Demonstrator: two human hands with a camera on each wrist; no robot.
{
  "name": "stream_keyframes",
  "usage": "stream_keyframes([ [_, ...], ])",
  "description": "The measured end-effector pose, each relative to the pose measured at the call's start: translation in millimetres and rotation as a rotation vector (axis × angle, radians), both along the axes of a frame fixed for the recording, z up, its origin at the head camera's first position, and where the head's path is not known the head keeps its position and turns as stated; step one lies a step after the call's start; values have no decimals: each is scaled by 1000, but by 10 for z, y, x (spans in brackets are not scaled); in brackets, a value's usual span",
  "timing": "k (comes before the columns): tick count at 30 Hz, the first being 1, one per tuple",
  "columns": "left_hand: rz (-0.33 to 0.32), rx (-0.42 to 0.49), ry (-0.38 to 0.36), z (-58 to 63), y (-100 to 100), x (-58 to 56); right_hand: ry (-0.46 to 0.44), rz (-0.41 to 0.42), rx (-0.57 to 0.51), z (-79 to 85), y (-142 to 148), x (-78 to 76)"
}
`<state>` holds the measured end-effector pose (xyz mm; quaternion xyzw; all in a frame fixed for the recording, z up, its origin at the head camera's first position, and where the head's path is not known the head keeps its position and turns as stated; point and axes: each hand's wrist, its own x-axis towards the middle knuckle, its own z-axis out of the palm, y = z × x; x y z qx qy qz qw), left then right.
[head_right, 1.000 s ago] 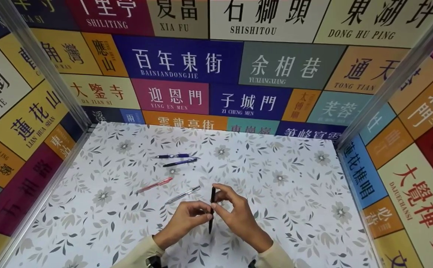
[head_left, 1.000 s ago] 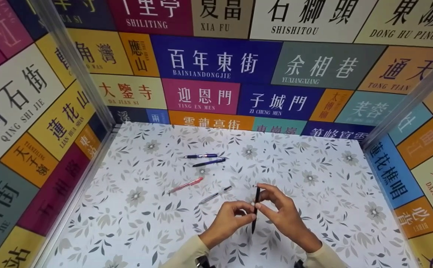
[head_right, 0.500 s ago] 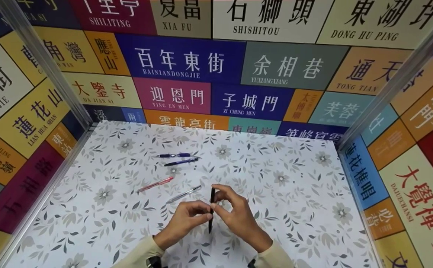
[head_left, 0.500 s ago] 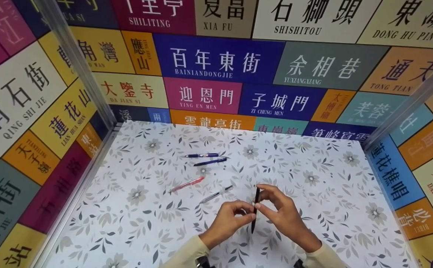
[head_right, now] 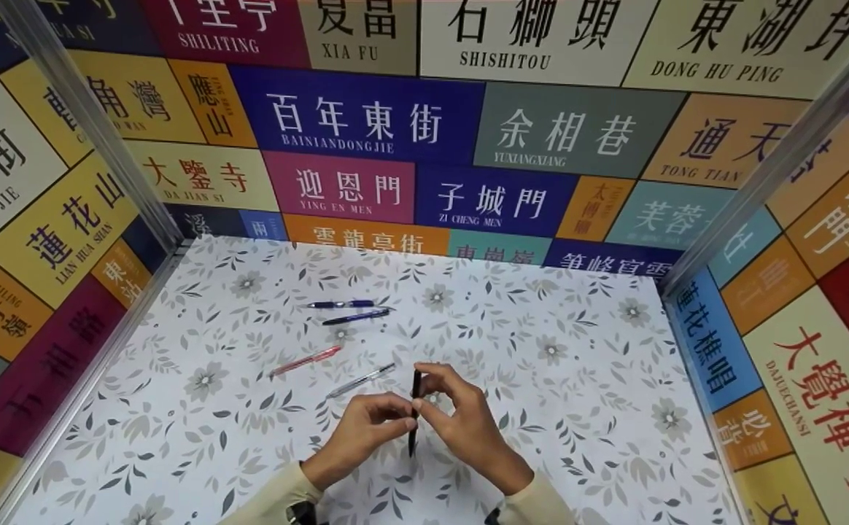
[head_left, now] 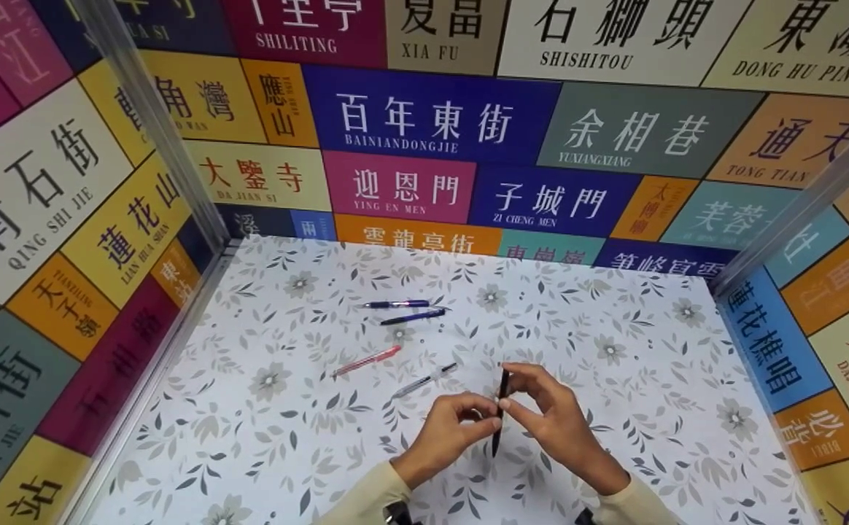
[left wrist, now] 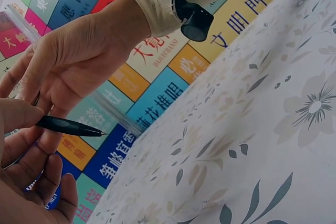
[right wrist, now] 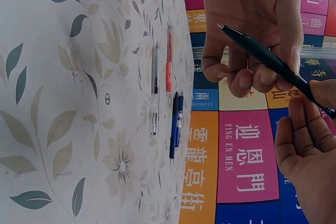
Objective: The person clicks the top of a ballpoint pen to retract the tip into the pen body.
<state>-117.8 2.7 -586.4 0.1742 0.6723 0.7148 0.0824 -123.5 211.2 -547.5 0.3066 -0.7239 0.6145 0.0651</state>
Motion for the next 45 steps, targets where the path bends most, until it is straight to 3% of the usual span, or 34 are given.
stream_keyframes([
  [7,7,-12,1,4,-2,2,-28,-19,5,-29,1,1],
  [19,17,-62,25,13,-20,-29,34,-79,19,-68,6,-17],
  [27,54,-134,63,17,-56,-38,57,-66,-9,-90,26,-27],
  [45,96,-196,163,-41,-128,-65,60,-91,10,-162,83,-25],
])
